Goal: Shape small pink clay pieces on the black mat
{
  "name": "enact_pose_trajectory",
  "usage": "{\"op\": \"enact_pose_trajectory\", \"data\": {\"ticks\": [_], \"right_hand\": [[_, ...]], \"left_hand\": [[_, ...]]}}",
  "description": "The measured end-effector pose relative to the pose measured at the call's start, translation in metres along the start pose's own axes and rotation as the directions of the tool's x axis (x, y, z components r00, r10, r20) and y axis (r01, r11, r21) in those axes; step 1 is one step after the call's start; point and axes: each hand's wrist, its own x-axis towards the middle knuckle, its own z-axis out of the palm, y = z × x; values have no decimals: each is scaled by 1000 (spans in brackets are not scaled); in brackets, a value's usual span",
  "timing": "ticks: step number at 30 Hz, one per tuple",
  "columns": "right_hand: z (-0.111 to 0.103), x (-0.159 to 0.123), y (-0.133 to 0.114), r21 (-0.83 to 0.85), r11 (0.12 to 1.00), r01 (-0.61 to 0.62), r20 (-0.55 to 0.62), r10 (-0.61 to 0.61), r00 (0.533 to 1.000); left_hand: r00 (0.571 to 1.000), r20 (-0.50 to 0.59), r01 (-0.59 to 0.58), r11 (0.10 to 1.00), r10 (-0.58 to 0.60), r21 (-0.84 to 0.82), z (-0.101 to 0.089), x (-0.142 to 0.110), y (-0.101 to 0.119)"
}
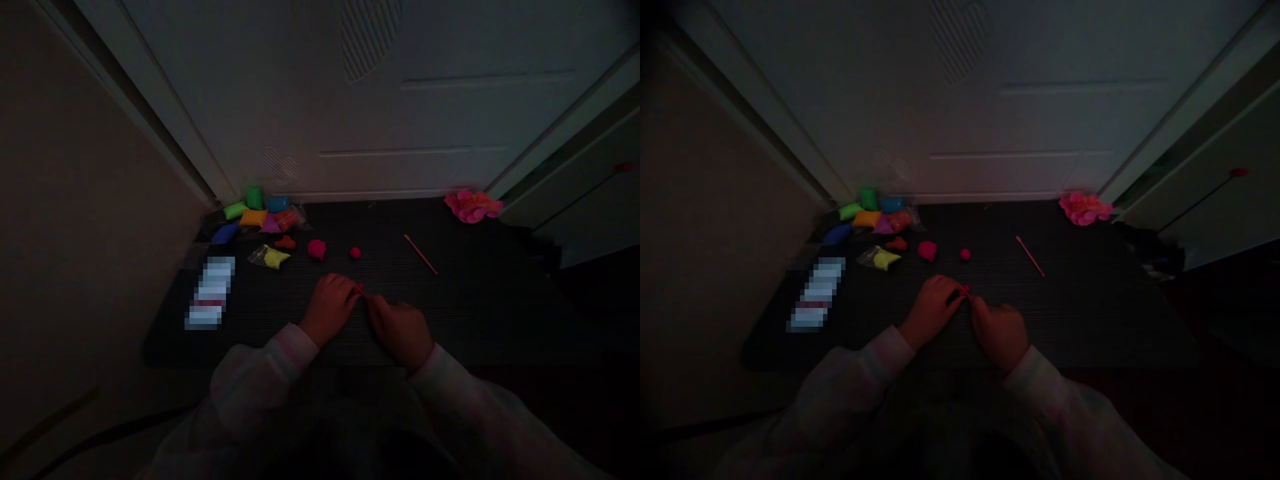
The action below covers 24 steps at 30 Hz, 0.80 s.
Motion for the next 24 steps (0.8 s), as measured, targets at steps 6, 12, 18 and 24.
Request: {"op": "enact_pose_trajectory", "data": {"ticks": [6, 12, 18, 24], "right_hand": [[-1, 1, 5, 286, 953, -95, -5, 101, 995], [2, 11, 46, 175, 945, -277, 1, 281, 960], [3, 21, 60, 94, 977, -193, -39, 198, 979], [-2, 31, 23, 207, 972, 109, -59, -99, 993]], "left_hand": [[998, -54, 35, 988, -44, -150, 2, 0, -3], [993, -71, 73, 975, -90, -210, 0, 1, -5], [995, -41, 84, 970, -96, -227, -2, 2, -5], [996, -49, 62, 969, -76, -237, 1, 1, -8]]}}
